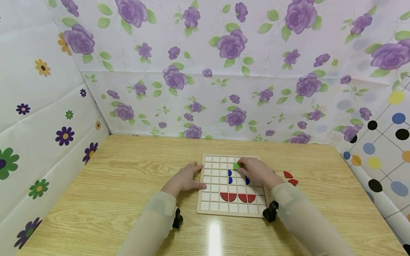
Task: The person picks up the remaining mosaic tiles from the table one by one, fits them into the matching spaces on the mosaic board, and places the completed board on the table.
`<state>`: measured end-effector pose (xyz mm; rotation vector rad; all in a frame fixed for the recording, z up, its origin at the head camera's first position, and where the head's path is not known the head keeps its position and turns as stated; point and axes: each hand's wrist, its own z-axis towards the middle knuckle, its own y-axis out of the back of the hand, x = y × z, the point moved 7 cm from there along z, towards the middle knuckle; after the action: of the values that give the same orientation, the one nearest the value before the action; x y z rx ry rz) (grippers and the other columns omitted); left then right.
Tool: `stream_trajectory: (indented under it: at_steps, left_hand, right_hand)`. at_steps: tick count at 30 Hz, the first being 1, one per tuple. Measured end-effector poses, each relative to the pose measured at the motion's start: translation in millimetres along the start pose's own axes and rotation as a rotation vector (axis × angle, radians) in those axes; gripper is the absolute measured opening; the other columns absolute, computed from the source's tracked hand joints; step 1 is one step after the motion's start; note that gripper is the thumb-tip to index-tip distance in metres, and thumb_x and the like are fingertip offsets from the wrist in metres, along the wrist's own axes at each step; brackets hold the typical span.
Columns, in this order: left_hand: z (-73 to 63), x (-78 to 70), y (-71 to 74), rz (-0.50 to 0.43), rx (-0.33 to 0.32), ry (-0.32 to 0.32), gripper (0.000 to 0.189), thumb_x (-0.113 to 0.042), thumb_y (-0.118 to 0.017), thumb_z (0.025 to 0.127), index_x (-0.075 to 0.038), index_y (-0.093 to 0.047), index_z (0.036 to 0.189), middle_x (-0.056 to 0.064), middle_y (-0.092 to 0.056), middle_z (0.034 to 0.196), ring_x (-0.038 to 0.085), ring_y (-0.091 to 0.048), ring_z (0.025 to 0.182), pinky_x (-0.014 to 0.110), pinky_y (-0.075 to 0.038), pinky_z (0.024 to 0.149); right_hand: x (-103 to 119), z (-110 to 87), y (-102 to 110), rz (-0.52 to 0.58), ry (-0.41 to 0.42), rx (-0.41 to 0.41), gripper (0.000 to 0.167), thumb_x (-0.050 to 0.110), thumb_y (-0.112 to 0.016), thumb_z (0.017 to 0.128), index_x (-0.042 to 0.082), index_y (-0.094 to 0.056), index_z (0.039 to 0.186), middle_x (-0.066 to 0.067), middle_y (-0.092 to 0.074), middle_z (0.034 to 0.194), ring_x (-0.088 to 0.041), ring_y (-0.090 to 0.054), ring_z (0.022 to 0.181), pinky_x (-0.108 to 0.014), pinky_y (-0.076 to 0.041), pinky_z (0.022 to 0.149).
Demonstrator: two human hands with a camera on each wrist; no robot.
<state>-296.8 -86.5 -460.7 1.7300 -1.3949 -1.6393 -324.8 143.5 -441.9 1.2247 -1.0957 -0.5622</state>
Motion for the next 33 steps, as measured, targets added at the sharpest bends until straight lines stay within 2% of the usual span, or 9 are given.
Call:
stream_trajectory:
  at_steps: [24, 33]
  left_hand:
    - [-1.7, -1.9, 0.6, -0.02, 0.005, 0.007, 0.086, -0.045, -0.073, 0.079, -0.018, -0.031, 0.149, 0.009, -0.014, 0.159, 0.035, -0.012, 0.146, 0.058, -0.019, 0.115]
    - [-1.5, -1.9, 0.3, -0.018, 0.003, 0.006, 0.085, -0.044, -0.072, 0.08, -0.018, -0.031, 0.149, 0.009, -0.015, 0.159, 0.035, -0.012, 0.146, 0.058, -0.019, 0.115]
  right_hand:
    - [-1.6, 5.4, -5.7, -0.003, -0.011, -0.017, 0.027, 0.025, -0.059, 0.094, 0.01, -0.062, 0.117, -0.002, -0.067, 0.102, -0.015, -0.062, 0.089, -0.035, -0.053, 0.077]
    - [0.6, 6.1, -4.8, -0.01, -0.029, -0.038, 0.025, 0.024, -0.06, 0.094, 0.01, -0.063, 0.114, -0.002, -0.066, 0.098, -0.012, -0.057, 0.078, -0.031, -0.048, 0.069]
